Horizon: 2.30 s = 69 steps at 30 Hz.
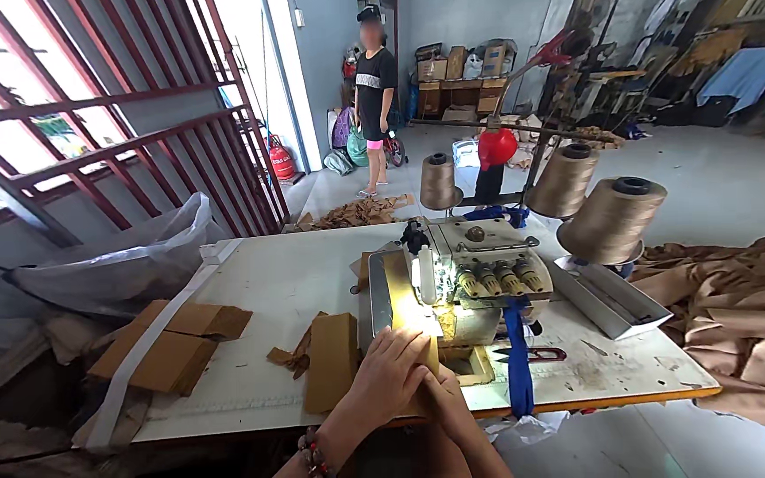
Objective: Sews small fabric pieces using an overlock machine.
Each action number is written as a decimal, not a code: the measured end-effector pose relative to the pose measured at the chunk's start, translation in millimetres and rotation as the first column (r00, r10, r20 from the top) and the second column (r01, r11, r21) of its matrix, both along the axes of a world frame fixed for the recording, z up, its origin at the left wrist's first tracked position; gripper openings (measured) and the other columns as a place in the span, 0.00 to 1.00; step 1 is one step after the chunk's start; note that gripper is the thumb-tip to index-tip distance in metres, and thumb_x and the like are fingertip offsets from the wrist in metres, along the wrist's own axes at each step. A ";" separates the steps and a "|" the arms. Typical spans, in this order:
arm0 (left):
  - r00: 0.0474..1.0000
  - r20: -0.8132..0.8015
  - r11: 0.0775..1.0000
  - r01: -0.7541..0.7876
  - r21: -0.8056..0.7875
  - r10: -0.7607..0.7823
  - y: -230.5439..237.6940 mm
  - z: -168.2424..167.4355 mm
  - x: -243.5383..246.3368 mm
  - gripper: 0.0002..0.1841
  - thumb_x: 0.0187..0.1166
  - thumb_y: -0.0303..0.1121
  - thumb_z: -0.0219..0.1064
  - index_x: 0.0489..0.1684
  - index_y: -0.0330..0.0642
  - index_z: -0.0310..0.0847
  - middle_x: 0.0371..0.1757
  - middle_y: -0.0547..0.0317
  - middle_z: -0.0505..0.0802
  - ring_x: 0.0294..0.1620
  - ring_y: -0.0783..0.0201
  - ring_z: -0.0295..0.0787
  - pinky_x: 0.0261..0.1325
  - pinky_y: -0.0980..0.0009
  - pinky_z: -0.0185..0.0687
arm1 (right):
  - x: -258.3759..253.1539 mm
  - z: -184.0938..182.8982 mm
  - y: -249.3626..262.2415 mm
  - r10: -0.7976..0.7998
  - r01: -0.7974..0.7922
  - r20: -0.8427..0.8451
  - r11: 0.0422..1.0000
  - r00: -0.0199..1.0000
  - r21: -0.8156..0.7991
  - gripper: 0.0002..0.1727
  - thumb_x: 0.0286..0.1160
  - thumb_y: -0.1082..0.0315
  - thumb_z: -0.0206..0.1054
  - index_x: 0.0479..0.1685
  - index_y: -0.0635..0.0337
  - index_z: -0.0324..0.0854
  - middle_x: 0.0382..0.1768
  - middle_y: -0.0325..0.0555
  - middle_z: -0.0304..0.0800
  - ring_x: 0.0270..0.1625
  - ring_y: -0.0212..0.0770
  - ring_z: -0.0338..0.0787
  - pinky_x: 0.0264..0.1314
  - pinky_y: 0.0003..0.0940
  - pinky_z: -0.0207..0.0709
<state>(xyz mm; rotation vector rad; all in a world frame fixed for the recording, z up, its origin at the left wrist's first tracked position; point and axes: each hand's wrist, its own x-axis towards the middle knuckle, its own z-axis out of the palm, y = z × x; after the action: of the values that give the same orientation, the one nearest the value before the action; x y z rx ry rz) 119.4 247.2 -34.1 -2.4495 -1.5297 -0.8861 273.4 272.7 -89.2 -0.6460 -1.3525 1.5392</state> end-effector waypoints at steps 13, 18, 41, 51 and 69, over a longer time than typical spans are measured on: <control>1.000 -0.009 1.000 -0.026 0.007 0.026 1.1 1.0 3.0 0.22 0.87 0.43 0.56 0.75 0.48 0.82 0.73 0.57 0.89 0.76 0.53 0.84 0.83 0.48 0.68 | 0.9 -0.2 2.0 0.032 -0.032 -0.002 0.999 0.999 -0.023 0.12 0.84 0.67 0.53 0.42 0.58 0.83 0.30 0.33 0.92 0.35 0.26 0.93 0.45 0.27 0.88; 1.000 0.002 0.999 -0.031 -0.010 0.031 0.4 4.0 4.4 0.22 0.86 0.42 0.58 0.74 0.47 0.83 0.72 0.55 0.89 0.75 0.51 0.84 0.82 0.45 0.68 | 0.7 2.6 0.5 0.017 -0.016 0.019 1.000 1.000 -0.020 0.11 0.84 0.67 0.55 0.45 0.60 0.83 0.32 0.34 0.93 0.38 0.26 0.93 0.48 0.27 0.88; 0.999 0.006 0.997 -0.042 -0.068 0.043 -1.5 12.5 6.1 0.21 0.89 0.40 0.55 0.73 0.44 0.84 0.71 0.53 0.90 0.74 0.50 0.85 0.81 0.47 0.71 | 1.1 11.2 -0.2 0.047 -0.048 -0.018 0.993 0.999 -0.110 0.13 0.88 0.66 0.52 0.49 0.64 0.81 0.35 0.37 0.94 0.40 0.29 0.94 0.50 0.30 0.89; 0.997 0.019 0.992 -0.067 -0.106 0.069 -1.8 19.1 14.0 0.18 0.87 0.34 0.58 0.69 0.41 0.86 0.68 0.50 0.91 0.71 0.45 0.88 0.77 0.33 0.69 | 4.4 23.4 -9.4 0.065 -0.086 -0.092 0.967 0.994 -0.238 0.12 0.89 0.69 0.49 0.49 0.63 0.79 0.35 0.38 0.94 0.39 0.30 0.94 0.49 0.31 0.89; 0.995 -0.034 0.990 -0.097 -0.099 0.094 9.4 33.3 8.6 0.13 0.84 0.35 0.65 0.59 0.44 0.92 0.54 0.55 0.96 0.65 0.49 0.91 0.80 0.24 0.57 | 3.9 31.8 4.1 0.065 -0.075 -0.047 0.968 0.997 -0.240 0.14 0.90 0.68 0.46 0.50 0.64 0.78 0.37 0.39 0.93 0.41 0.32 0.94 0.50 0.32 0.90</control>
<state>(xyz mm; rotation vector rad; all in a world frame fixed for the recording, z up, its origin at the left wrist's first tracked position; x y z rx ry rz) 128.0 256.6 -0.8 -2.4207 -1.7047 -0.7719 277.3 276.8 -57.4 -0.7199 -1.1793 1.7823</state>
